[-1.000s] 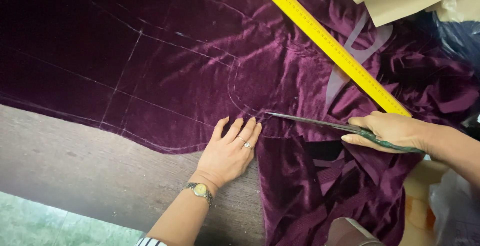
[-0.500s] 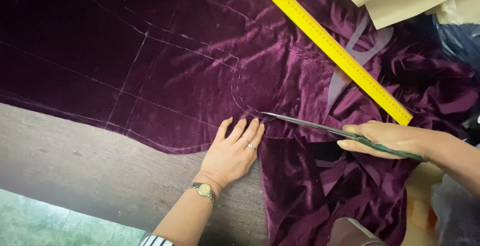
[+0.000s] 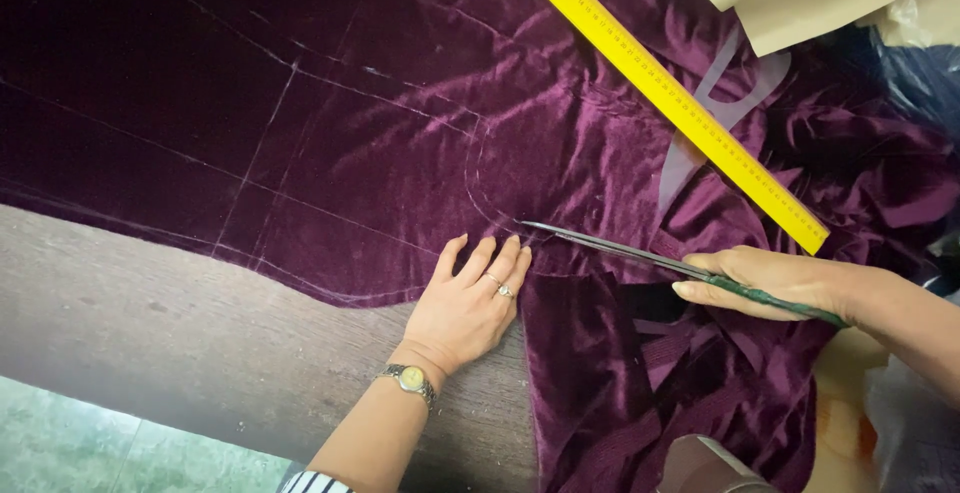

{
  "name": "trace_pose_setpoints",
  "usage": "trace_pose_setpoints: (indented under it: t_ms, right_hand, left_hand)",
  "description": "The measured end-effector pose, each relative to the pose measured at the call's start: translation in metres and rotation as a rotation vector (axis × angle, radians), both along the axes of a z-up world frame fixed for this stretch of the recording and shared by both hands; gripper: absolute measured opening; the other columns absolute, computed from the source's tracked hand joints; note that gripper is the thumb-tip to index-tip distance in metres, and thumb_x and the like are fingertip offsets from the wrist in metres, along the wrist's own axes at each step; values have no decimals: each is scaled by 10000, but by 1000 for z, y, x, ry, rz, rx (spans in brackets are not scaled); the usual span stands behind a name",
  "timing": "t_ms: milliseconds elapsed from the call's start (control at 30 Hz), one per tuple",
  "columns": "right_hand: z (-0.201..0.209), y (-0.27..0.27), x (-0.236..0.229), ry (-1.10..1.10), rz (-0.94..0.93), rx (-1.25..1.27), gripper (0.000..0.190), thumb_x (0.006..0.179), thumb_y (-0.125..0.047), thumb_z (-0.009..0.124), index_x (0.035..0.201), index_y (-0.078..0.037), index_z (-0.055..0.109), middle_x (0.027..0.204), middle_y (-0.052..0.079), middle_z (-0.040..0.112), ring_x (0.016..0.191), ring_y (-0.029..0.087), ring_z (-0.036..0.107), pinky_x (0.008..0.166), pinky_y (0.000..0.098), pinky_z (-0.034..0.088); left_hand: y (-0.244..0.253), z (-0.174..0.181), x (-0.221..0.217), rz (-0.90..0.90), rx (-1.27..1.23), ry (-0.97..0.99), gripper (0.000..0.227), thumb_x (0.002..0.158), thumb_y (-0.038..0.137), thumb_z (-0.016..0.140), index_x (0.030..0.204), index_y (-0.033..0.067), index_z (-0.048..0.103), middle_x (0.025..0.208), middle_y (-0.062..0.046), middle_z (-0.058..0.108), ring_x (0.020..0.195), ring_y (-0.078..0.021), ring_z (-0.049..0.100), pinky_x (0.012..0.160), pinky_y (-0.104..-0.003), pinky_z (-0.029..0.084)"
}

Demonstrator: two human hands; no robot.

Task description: The person uses shears to cut a large piece of purple velvet fabric laid out on a table. They follow white chalk lines drawn on the material, cutting along straight edges and curved sections while holding the fabric steady with their left hand.

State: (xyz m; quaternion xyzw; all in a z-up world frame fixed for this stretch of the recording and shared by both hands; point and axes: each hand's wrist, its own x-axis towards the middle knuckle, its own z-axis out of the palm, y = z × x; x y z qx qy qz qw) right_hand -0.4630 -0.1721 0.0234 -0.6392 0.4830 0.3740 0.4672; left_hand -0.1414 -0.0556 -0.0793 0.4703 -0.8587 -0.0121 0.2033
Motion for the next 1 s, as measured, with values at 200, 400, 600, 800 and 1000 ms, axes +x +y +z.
trace_pose_setpoints:
  t_ms: [200,400,600,800,1000]
  right_hand:
    - [5,-2,6,16,14,-47,389,967,-450,542,729,-148,486,723,-66,424,653,91,389,613,270,392]
    - [-1,4,2,55,82,-154,414,937,-490,539,708,-145,524,647,-61,466,606,93,425,591,272,420]
    - [16,11,14,26,-164,76,349,987,-436,510,791,-158,432,802,-55,386,707,97,381,659,267,386]
    - [10,18,25,44,-24,-55,369,941,-482,468,829,-146,570,796,-76,551,741,58,520,716,228,478]
    - [-6,30,17,42,-106,-107,387,980,-450,534,751,-151,447,750,-68,358,677,104,348,640,267,381]
  left_hand:
    - [0,-1,0,3,1,1,472,910,298,516,1326,79,553,1348,-82,546,1141,-268,539,1016,-496,379]
    - [0,-1,0,-1,1,2,478,909,298,504,1330,76,549,1348,-82,544,1141,-270,534,1016,-497,378]
    - [0,1,0,-4,29,-34,494,915,325,491,1342,80,539,1359,-77,531,1147,-257,525,1020,-489,377]
    - [0,1,0,0,23,-36,486,915,319,481,1332,78,549,1314,-67,525,1138,-256,522,1015,-487,382]
    - [0,4,0,-4,14,-42,481,917,310,482,1326,67,553,1284,-74,531,1122,-257,521,1004,-482,394]
